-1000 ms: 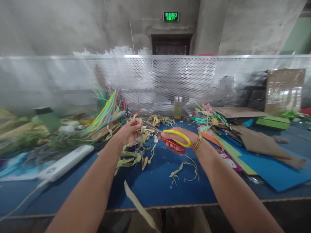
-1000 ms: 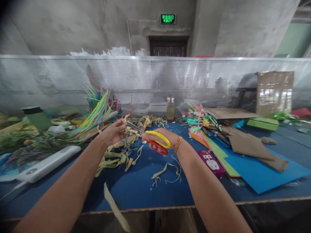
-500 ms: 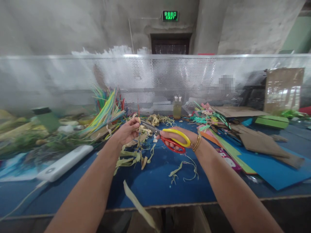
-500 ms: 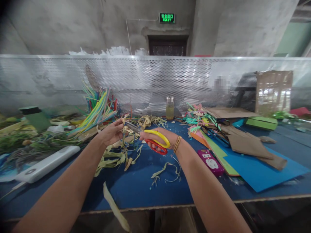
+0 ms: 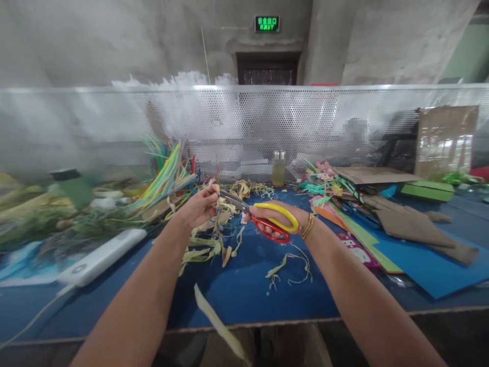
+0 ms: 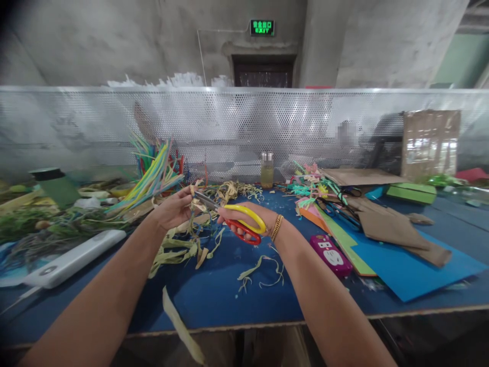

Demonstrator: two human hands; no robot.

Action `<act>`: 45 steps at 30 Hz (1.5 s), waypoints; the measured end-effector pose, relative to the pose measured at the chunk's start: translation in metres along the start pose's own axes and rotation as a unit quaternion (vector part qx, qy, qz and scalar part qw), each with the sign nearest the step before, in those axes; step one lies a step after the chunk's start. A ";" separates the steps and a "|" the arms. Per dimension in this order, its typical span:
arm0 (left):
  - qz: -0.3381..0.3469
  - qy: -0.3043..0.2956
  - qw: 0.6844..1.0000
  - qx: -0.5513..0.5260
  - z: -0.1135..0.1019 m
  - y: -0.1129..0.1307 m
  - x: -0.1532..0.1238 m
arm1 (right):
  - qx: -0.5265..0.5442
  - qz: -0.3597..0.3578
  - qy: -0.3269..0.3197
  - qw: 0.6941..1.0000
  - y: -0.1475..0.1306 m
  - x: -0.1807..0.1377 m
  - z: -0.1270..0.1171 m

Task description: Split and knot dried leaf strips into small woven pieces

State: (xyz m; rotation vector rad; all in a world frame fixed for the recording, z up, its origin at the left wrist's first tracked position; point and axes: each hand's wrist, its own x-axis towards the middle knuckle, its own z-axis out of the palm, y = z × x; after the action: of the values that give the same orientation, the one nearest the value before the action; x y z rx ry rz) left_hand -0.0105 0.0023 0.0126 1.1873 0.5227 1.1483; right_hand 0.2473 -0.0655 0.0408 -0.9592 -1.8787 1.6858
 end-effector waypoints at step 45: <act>-0.017 0.140 0.985 0.095 0.042 -0.024 0.010 | -0.583 0.245 0.331 0.701 0.055 0.020 -0.079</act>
State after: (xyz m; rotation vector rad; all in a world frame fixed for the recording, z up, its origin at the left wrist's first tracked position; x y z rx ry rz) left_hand 0.0384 -0.0057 0.0075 1.1803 0.8804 1.2641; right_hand 0.3014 0.0036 -0.0025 -2.2801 -2.0804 -0.0923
